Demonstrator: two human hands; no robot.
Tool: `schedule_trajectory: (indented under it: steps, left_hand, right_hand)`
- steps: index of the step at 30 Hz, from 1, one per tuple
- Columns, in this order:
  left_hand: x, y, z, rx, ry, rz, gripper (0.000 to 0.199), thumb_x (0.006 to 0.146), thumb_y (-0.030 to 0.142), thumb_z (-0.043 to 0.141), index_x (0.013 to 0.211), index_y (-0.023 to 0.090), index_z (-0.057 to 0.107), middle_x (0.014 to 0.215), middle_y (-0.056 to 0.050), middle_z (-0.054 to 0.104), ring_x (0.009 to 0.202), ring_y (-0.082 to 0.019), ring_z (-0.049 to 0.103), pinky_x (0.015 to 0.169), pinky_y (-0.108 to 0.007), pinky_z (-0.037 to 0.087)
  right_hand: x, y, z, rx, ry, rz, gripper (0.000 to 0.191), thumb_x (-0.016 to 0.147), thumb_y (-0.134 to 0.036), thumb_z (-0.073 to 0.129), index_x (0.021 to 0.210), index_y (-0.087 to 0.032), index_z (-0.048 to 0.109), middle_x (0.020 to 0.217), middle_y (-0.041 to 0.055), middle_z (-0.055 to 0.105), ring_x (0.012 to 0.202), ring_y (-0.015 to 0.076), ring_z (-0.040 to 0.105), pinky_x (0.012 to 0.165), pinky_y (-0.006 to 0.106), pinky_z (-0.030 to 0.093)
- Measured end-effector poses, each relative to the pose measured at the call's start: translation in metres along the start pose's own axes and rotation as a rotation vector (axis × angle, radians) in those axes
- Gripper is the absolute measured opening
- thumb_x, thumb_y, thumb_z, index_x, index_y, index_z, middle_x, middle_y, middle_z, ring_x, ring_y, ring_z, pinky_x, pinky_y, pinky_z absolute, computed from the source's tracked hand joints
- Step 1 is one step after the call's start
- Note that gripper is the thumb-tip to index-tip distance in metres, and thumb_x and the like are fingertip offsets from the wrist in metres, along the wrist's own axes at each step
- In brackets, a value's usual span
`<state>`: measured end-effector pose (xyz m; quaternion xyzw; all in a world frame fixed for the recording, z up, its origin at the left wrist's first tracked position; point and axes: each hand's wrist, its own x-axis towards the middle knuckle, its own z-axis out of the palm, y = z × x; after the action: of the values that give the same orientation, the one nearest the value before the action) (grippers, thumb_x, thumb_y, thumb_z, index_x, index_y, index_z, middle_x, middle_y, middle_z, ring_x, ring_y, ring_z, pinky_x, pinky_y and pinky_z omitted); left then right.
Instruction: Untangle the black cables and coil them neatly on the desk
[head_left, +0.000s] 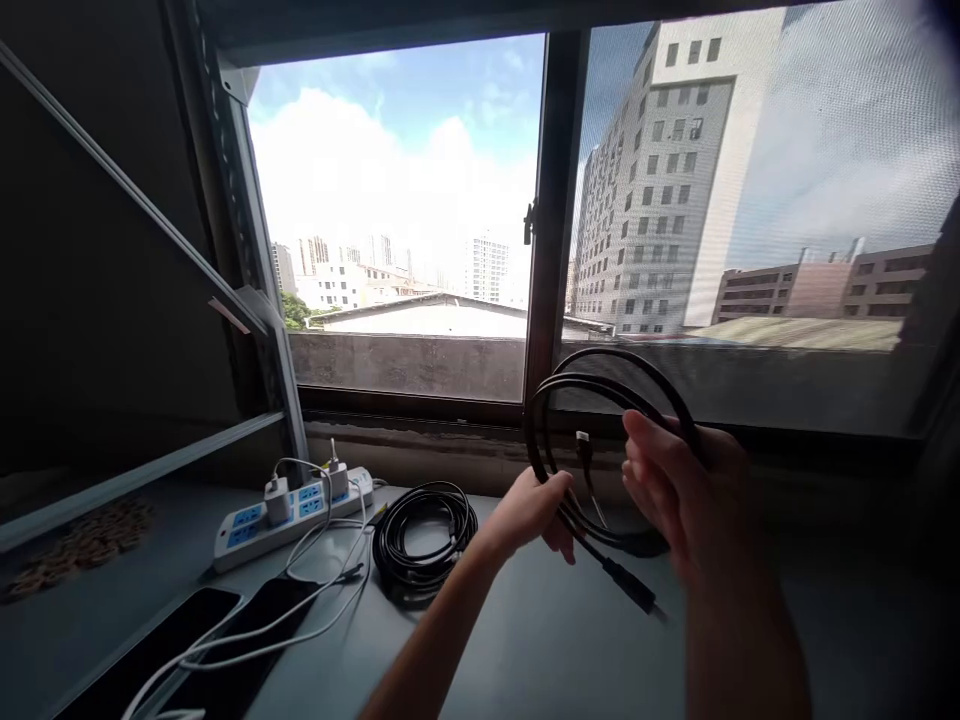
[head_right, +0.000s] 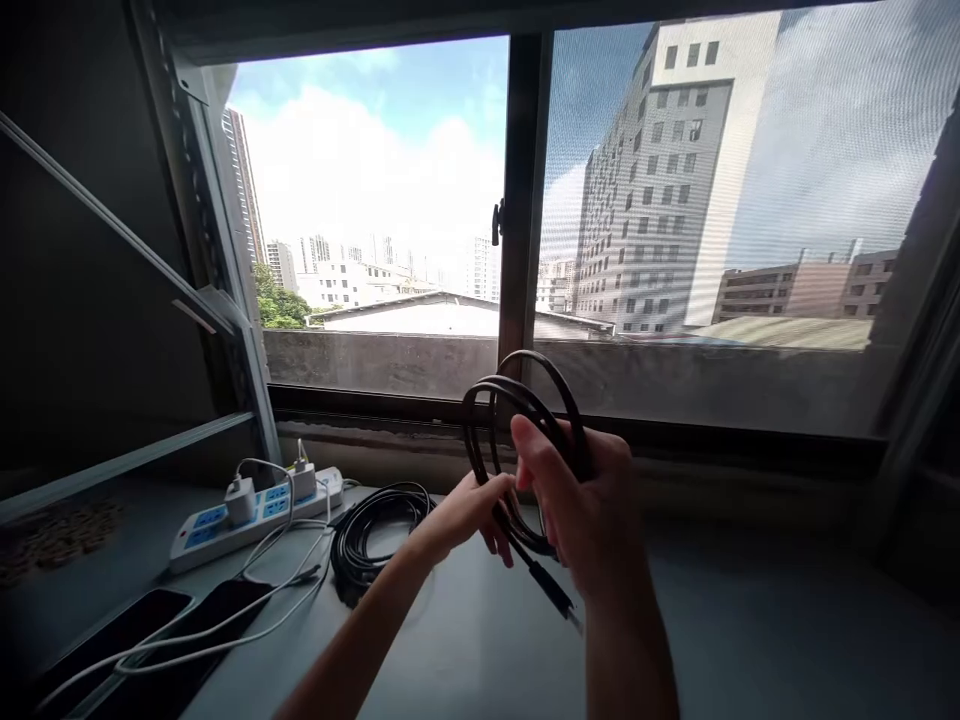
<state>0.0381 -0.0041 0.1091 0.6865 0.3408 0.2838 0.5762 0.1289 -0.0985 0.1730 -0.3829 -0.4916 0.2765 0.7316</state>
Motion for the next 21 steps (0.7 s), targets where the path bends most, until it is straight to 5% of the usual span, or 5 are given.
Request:
schedule_trajectory:
  steps: [4, 7, 13, 18, 21]
  left_hand:
    - [-0.007, 0.001, -0.010, 0.050, -0.315, -0.108, 0.060, 0.087, 0.046, 0.020, 0.068, 0.009, 0.062, 0.049, -0.007, 0.057, 0.057, -0.017, 0.061, 0.067, -0.030, 0.047]
    - [-0.007, 0.000, -0.013, -0.057, -0.480, -0.027, 0.059, 0.087, 0.049, 0.021, 0.077, 0.012, 0.066, 0.067, -0.009, 0.065, 0.078, -0.019, 0.062, 0.080, -0.031, 0.045]
    - [-0.001, 0.004, -0.022, -0.358, -0.091, 0.302, 0.032, 0.084, 0.041, 0.044, 0.085, 0.015, 0.061, 0.089, -0.008, 0.066, 0.085, -0.017, 0.062, 0.076, -0.026, 0.046]
    - [-0.007, 0.016, -0.044, -0.375, 0.154, 0.410, 0.036, 0.082, 0.048, 0.048, 0.069, 0.015, 0.050, 0.060, -0.002, 0.059, 0.070, -0.017, 0.064, 0.071, -0.024, 0.046]
    - [-0.010, 0.021, -0.053, -0.339, 0.280, 0.465, 0.036, 0.081, 0.051, 0.047, 0.067, 0.018, 0.040, 0.040, 0.009, 0.034, 0.052, -0.018, 0.063, 0.058, -0.025, 0.047]
  right_hand:
    - [0.000, 0.006, 0.000, -0.033, -0.067, -0.101, 0.041, 0.075, -0.040, 0.063, 0.045, -0.016, 0.049, 0.026, -0.0075, 0.029, 0.021, 0.0027, 0.022, 0.029, 0.021, 0.012]
    - [0.001, 0.008, -0.001, 0.000, -0.118, -0.165, 0.040, 0.074, -0.041, 0.063, 0.044, -0.017, 0.053, 0.024, -0.0066, 0.029, 0.020, 0.0031, 0.020, 0.029, 0.022, 0.011]
    - [0.027, 0.024, -0.002, 0.324, -0.070, -0.146, 0.037, 0.074, -0.040, 0.061, 0.045, -0.021, 0.047, 0.023, -0.0080, 0.026, 0.021, 0.0042, 0.017, 0.026, 0.020, 0.012]
    - [0.049, 0.045, -0.007, 0.210, -0.078, 0.100, 0.027, 0.066, -0.037, 0.072, 0.061, -0.018, 0.054, 0.034, -0.0111, 0.031, 0.029, 0.0027, 0.029, 0.035, 0.016, 0.037]
    - [0.050, 0.050, -0.006, 0.045, -0.066, 0.014, 0.030, 0.068, -0.039, 0.072, 0.085, -0.019, 0.058, 0.040, -0.0112, 0.037, 0.032, 0.0055, 0.038, 0.037, 0.019, 0.043]
